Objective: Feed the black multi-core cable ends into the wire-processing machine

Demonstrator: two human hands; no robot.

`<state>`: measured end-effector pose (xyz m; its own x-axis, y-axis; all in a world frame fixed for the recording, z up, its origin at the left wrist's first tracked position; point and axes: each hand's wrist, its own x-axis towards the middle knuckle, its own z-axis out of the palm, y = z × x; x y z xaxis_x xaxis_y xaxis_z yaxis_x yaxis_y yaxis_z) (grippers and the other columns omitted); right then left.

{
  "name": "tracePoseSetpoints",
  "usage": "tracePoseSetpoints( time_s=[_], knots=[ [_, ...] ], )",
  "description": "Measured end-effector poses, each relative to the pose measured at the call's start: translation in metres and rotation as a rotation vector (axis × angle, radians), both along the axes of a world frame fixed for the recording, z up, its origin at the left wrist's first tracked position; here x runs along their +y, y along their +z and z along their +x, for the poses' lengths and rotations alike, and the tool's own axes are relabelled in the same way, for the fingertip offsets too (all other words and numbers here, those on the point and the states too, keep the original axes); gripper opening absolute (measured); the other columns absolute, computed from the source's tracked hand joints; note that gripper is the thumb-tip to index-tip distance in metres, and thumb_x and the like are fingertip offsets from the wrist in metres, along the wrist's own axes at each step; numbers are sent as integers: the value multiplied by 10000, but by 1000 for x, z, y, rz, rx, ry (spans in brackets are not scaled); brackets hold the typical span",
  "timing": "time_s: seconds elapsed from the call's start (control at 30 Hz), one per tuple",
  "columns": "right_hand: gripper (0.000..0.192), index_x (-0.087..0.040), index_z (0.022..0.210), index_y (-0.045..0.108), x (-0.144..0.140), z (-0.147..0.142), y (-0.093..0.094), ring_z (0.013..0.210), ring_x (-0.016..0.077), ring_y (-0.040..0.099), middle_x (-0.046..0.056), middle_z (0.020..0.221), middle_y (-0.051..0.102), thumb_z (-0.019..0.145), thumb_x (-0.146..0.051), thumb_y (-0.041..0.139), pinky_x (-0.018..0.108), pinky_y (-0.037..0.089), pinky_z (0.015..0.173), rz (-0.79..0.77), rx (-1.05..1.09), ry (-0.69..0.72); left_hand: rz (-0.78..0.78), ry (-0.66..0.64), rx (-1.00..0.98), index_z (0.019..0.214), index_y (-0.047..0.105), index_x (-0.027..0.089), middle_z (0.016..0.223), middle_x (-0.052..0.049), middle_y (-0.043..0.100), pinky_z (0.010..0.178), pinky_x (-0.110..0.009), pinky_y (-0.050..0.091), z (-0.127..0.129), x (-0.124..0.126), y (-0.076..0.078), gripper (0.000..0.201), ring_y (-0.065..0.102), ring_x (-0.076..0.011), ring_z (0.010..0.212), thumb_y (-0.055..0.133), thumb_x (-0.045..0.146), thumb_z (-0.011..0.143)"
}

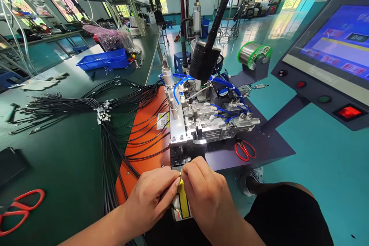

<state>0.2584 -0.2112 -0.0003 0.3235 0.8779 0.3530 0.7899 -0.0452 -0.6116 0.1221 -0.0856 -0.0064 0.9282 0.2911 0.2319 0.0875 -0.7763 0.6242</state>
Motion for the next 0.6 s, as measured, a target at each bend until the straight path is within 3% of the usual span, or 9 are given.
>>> tracePoseSetpoints(
  time_s=[0.1, 0.23, 0.43, 0.6],
  knots=[
    [124, -204, 910, 537, -3, 1, 1, 701, 131, 530, 20, 834, 528, 1002, -213, 455, 270, 422, 627, -21, 142, -41, -14, 1, -8, 824, 553, 151, 723, -13, 535, 621, -271, 337, -1, 0, -1, 253, 468, -122, 659, 408, 240, 1011],
    [95, -232, 1054, 575, -13, 8, -2, 690, 113, 539, 9, 871, 547, 968, -270, 564, 240, 468, 630, -5, 243, -129, -85, 20, 13, 845, 571, 156, 727, -5, 541, 609, -261, 341, 0, 1, -2, 261, 477, -112, 643, 407, 263, 1018],
    [259, -263, 1192, 582, -16, 10, -5, 794, 116, 581, 39, 995, 561, 964, -148, 540, 219, 504, 678, 92, 200, -24, -91, 30, 12, 830, 557, 161, 723, 4, 533, 603, -253, 342, 1, 2, -3, 262, 481, -102, 637, 408, 264, 1019],
    [250, -254, 1171, 609, -14, 9, -9, 793, 122, 597, 53, 999, 555, 962, -138, 535, 222, 509, 660, 85, 200, -8, -96, 34, 19, 834, 555, 162, 729, -1, 537, 606, -257, 345, 1, 2, -3, 263, 485, -107, 645, 400, 265, 1020]
  ],
)
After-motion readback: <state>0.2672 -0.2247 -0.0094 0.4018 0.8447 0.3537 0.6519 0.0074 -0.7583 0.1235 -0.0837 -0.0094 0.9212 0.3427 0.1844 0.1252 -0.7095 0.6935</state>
